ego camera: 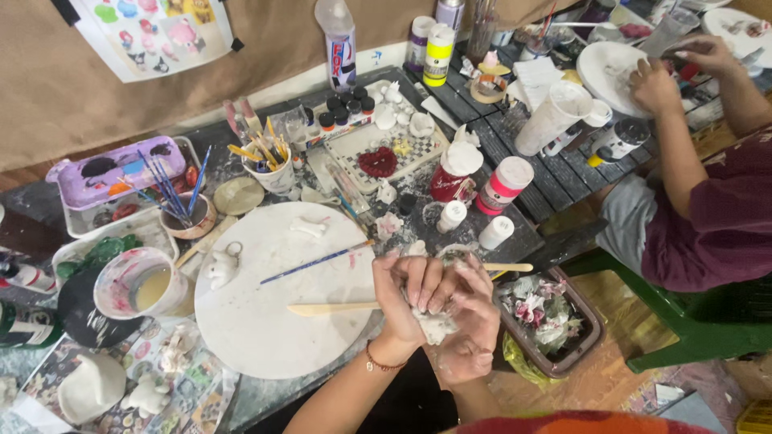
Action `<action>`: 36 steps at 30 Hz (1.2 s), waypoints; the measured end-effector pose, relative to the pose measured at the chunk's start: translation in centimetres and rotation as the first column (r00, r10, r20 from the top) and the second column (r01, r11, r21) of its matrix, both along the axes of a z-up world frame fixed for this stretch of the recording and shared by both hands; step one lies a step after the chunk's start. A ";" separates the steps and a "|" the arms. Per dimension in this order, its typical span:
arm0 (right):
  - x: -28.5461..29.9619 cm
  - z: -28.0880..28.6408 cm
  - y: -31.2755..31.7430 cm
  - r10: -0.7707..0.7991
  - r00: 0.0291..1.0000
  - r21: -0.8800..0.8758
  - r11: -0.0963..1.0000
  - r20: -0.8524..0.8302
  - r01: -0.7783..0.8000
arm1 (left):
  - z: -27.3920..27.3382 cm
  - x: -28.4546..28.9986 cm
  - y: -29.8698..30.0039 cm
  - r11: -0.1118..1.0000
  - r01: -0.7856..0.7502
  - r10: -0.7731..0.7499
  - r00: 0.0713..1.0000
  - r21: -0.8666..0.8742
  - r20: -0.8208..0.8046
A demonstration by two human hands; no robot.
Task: The person mixes a gray clay-like substance in a small container using a wooden stick. They then transfer the mixture onto a white circular board and knead it by hand, forming a cohesive lump.
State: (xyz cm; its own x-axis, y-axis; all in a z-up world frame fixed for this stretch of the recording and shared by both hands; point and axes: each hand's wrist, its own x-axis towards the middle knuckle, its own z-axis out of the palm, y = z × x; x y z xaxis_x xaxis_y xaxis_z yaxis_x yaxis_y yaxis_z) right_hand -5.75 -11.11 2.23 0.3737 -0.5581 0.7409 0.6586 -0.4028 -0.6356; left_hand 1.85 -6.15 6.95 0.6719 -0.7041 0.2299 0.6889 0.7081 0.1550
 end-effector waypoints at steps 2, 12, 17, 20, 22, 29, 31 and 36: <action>0.6 0.3 1.1 -0.057 0.998 0.015 0.998 0.027 0.057 | 0.3 -0.5 0.1 1.000 -0.021 0.021 1.000 -0.023 0.012; 1.1 -1.5 0.6 -0.114 0.978 0.011 0.993 -0.175 0.118 | 1.2 -2.0 0.5 0.777 -0.602 0.333 0.641 0.184 0.692; 0.8 -2.1 -2.7 -0.305 0.952 -0.182 0.938 -0.025 0.296 | 0.0 -1.7 0.7 0.507 -0.859 0.172 0.014 -0.076 0.985; -0.5 -1.2 -4.3 -0.142 0.974 0.193 0.965 -0.174 0.175 | -0.7 -2.3 0.9 0.473 -0.879 0.053 -0.035 -0.056 0.998; -0.9 -0.3 -5.4 0.162 0.987 0.505 0.853 -0.022 -0.129 | -0.9 -2.8 0.9 0.455 -0.890 0.059 0.005 -0.022 0.998; -0.6 1.5 -7.0 0.065 0.994 0.493 0.864 0.090 -0.101 | -1.3 -3.3 1.1 0.388 -0.918 0.111 0.138 0.085 0.984; -0.2 1.6 -6.6 -0.004 0.998 0.525 0.851 0.066 -0.031 | -1.8 -3.0 0.7 0.334 -0.943 0.042 0.033 0.017 0.999; -0.4 2.3 -3.8 -0.019 0.997 0.492 0.869 -0.075 0.054 | -3.1 -2.6 0.3 0.354 -0.926 -0.074 -0.171 -0.134 0.983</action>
State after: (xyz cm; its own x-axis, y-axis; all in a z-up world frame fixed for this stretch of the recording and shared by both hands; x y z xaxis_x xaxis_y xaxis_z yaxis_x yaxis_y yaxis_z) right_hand -6.19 -14.86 4.50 0.3841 -0.8584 0.3401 0.5995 -0.0483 -0.7989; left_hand -0.75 -5.80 3.82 0.4594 -0.5128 0.7252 -0.8253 0.0553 0.5619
